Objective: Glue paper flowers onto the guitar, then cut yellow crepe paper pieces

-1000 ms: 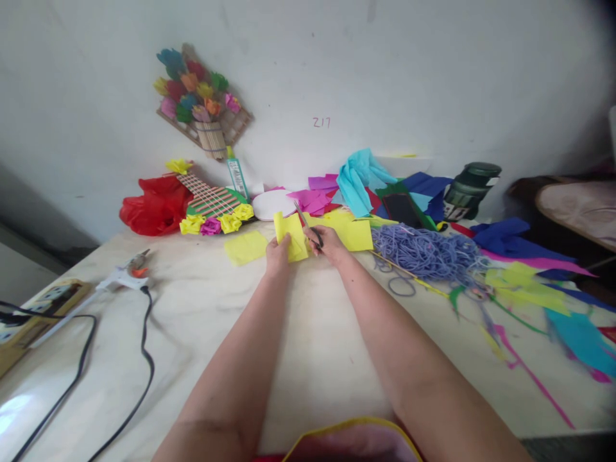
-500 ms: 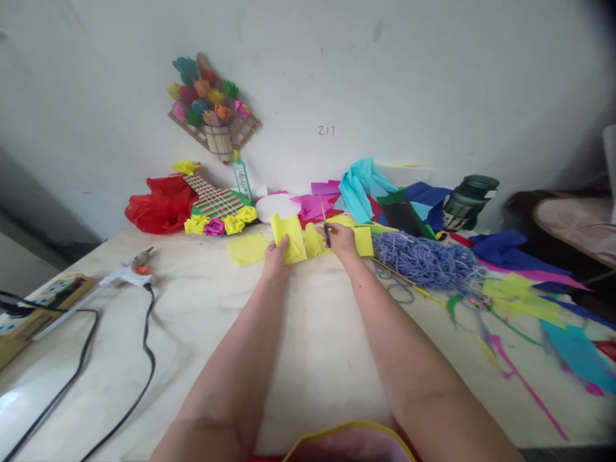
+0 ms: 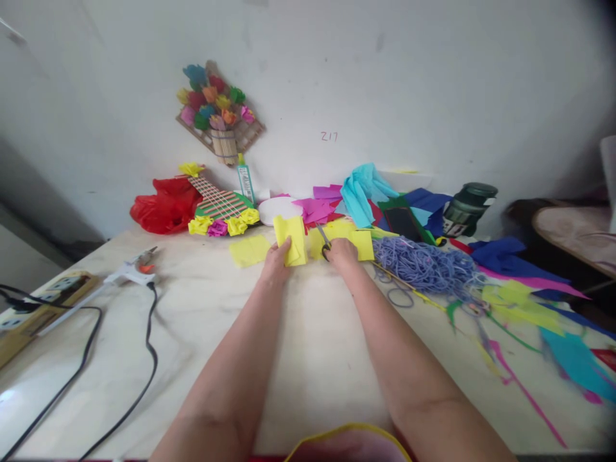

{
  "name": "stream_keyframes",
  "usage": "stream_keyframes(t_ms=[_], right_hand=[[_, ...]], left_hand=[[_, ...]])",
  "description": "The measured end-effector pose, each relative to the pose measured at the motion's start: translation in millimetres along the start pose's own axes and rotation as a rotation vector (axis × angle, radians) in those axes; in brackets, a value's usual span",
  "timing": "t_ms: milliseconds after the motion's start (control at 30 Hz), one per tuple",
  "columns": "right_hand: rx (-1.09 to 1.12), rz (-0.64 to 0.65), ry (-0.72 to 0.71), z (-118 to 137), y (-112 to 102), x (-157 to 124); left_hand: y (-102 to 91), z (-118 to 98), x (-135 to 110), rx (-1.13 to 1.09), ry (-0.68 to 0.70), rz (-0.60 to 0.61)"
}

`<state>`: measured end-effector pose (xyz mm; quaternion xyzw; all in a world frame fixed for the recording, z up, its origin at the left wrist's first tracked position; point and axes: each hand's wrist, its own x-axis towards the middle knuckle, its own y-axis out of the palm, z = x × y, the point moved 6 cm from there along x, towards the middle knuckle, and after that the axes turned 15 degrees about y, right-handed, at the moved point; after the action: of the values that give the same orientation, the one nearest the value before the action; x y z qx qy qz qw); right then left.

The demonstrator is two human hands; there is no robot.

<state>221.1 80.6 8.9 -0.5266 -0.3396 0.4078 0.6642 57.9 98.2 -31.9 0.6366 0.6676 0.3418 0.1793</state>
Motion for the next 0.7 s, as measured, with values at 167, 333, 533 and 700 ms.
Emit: stream_keyframes(t_ms=[167,333,533,700], right_hand=[[0.014,-0.027,-0.004,0.4,2.2,-0.8],[0.02,-0.066,-0.021,2.8,3.1,-4.6],[0.335,-0.172,-0.111,11.4,-12.7,-7.9],[0.886,0.195,-0.208,25.2,0.1,-5.5]], left_hand=[[0.1,1.2,0.0,-0.001,0.0,0.012],[-0.6,-0.3,-0.4,0.009,0.009,-0.004],[0.0,0.5,1.2,0.001,0.014,0.005],[-0.2,1.6,2.6,0.015,0.018,0.004]])
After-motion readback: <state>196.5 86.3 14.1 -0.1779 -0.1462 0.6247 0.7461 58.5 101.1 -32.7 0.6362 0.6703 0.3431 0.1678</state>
